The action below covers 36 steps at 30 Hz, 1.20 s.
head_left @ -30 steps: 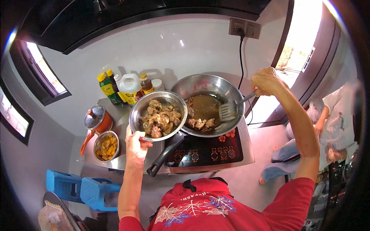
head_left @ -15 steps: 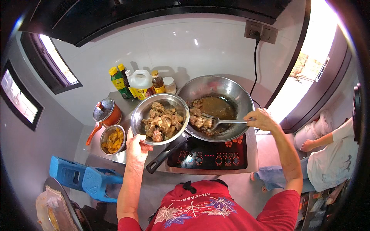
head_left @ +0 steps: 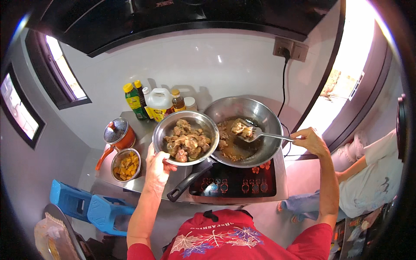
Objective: The person transfers cooked meat from a wok into a metal bowl using a spatula. They then add chopped yellow vegetables to the wok and stir them. Finally, the person moves to the sink to rinse a bowl.
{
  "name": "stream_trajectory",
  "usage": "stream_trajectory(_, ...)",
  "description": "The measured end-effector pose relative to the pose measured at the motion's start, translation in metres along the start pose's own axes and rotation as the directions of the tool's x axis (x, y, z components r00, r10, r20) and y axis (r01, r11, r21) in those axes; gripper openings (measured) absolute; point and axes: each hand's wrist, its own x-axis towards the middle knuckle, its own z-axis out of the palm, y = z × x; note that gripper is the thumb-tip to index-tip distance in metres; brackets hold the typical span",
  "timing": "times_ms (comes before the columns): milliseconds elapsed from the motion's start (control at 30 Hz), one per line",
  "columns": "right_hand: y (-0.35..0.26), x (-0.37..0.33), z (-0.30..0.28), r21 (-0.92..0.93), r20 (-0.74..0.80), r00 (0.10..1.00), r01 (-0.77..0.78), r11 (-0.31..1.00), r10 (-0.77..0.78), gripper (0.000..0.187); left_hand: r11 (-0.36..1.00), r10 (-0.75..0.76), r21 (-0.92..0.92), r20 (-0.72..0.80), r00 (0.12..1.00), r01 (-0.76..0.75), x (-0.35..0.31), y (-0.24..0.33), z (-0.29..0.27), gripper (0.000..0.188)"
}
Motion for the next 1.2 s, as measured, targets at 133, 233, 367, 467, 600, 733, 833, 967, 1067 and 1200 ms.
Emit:
stream_trajectory(133, -0.043, -0.015, -0.029, -0.016, -0.134, 0.99, 0.039, 0.999, -0.041, 0.026, 0.998, -0.055, -0.036, 0.099, 0.994, 0.059, 0.011, -0.004, 0.013, 0.059)
stream_trajectory(233, -0.079, -0.022, -0.037, -0.043, -0.19, 0.979, 0.066, 0.997, -0.073, 0.025, 0.995, -0.088, -0.027, 0.121, 0.989, 0.092, 0.017, -0.01, 0.022, 0.057)
stream_trajectory(367, -0.116, -0.027, -0.014, -0.169, -0.244, 0.942, 0.191, 0.967, -0.229, 0.024, 0.99, -0.108, -0.07, 0.17, 0.979, 0.121, 0.024, -0.018, 0.034, 0.059)
stream_trajectory(467, -0.124, -0.039, 0.019, -0.488, -0.329, 0.828, 0.261, 0.833, -0.453, 0.019, 0.985, -0.131, -0.081, 0.2, 0.971, 0.15, 0.027, -0.023, 0.038, 0.062)
stream_trajectory(600, -0.131, -0.051, 0.041, -0.824, -0.341, 0.626, 0.161, 0.543, -0.701, 0.023, 0.981, -0.16, -0.069, 0.242, 0.957, 0.182, 0.029, -0.027, 0.037, 0.063)
stream_trajectory(733, -0.136, -0.055, 0.036, -0.873, -0.389, 0.511, 0.06, 0.484, -0.766, 0.026, 0.972, -0.195, -0.085, 0.223, 0.955, 0.218, 0.031, -0.027, 0.034, 0.062)
stream_trajectory(833, -0.138, -0.062, 0.021, -0.544, -0.53, 0.713, 0.13, 0.829, -0.459, 0.024, 0.973, -0.181, -0.104, 0.218, 0.959, 0.207, 0.032, -0.026, 0.029, 0.062)
stream_trajectory(967, -0.12, -0.059, -0.011, -0.309, -0.355, 0.935, -0.094, 0.947, -0.023, 0.023, 0.985, -0.124, -0.099, 0.187, 0.974, 0.144, 0.036, -0.019, 0.018, 0.058)
stream_trajectory(1067, -0.08, -0.036, -0.015, -0.43, -0.192, 0.981, -0.065, 0.901, -0.02, 0.021, 0.994, -0.06, -0.081, 0.152, 0.987, 0.072, 0.038, -0.009, 0.006, 0.056)
stream_trajectory(1200, -0.058, -0.003, -0.006, -0.516, -0.082, 0.996, -0.066, 0.854, 0.027, 0.019, 0.998, -0.048, -0.039, 0.054, 0.997, 0.05, 0.032, 0.002, -0.008, 0.054)
